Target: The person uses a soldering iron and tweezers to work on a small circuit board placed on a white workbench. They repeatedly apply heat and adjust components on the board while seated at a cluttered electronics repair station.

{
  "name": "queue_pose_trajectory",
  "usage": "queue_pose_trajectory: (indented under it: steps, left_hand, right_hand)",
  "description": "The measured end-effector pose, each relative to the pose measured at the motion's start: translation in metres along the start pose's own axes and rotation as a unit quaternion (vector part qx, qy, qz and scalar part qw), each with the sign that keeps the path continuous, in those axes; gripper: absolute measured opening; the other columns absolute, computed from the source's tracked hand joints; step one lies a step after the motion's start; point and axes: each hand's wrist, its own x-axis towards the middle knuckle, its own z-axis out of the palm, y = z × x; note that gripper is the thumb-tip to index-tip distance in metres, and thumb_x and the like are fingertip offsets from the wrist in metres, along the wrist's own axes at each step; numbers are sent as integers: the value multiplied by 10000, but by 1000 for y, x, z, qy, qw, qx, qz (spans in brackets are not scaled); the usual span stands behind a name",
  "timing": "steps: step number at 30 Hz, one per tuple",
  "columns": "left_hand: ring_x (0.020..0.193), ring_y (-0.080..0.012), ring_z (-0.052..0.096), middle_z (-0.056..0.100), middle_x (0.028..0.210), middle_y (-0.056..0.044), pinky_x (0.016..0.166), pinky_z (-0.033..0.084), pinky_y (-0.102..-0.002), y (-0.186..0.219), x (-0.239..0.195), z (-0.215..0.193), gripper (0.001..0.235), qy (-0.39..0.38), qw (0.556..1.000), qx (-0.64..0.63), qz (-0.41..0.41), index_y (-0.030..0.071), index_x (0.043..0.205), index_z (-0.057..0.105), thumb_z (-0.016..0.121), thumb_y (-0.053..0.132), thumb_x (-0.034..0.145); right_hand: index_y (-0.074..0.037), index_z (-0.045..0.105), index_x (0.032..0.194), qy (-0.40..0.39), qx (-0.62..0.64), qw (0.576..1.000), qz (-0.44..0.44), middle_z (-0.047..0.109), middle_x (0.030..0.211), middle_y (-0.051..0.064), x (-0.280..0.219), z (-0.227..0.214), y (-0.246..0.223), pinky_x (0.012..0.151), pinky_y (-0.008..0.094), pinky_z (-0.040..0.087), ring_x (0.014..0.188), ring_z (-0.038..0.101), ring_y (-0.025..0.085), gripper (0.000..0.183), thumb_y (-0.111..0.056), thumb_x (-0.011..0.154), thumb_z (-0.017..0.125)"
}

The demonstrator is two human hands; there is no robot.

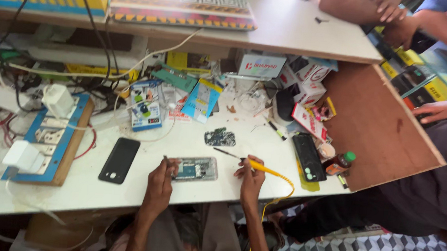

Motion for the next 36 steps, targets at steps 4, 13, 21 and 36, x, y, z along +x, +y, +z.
queue_pose_trajectory:
  steps: [4,13,21,36]
  left_hand:
    - [724,-184,561,582,790,-88,692,481,-313,4,1,-1,259,6,999,18,26,-50,1184,621,428,72,1062]
    - [739,-183,547,548,797,-84,720,484,-311,15,-4,0,263,9,999,28,27,-43,1206,610,407,77,1089]
    - [717,-193,527,566,801,-88,678,467,-325,13,2,-1,280,1,1000,3,14,-39,1221,603,407,125,1105]
    - [707,-170,535,537,786,-80,669,461,-324,18,2,-1,269,7,999,26,38,-36,1193,604,409,136,1123]
  right_hand:
    - [-22,542,1097,4,34,999,8,616,791,52,4,-3,9,569,263,484,610,609,128,245,-261,1051,572]
    - [-24,545,1078,-43,18,999,0,625,759,61,3,-11,17,603,262,475,630,604,131,204,-226,1070,564]
    - [-14,585,1010,-95,-12,995,-29,636,723,57,1,-8,11,627,257,453,641,609,125,146,-151,1061,591]
    - [-16,556,1027,-93,-9,995,-23,611,763,38,-1,-4,10,646,248,455,666,639,124,150,-150,1085,590]
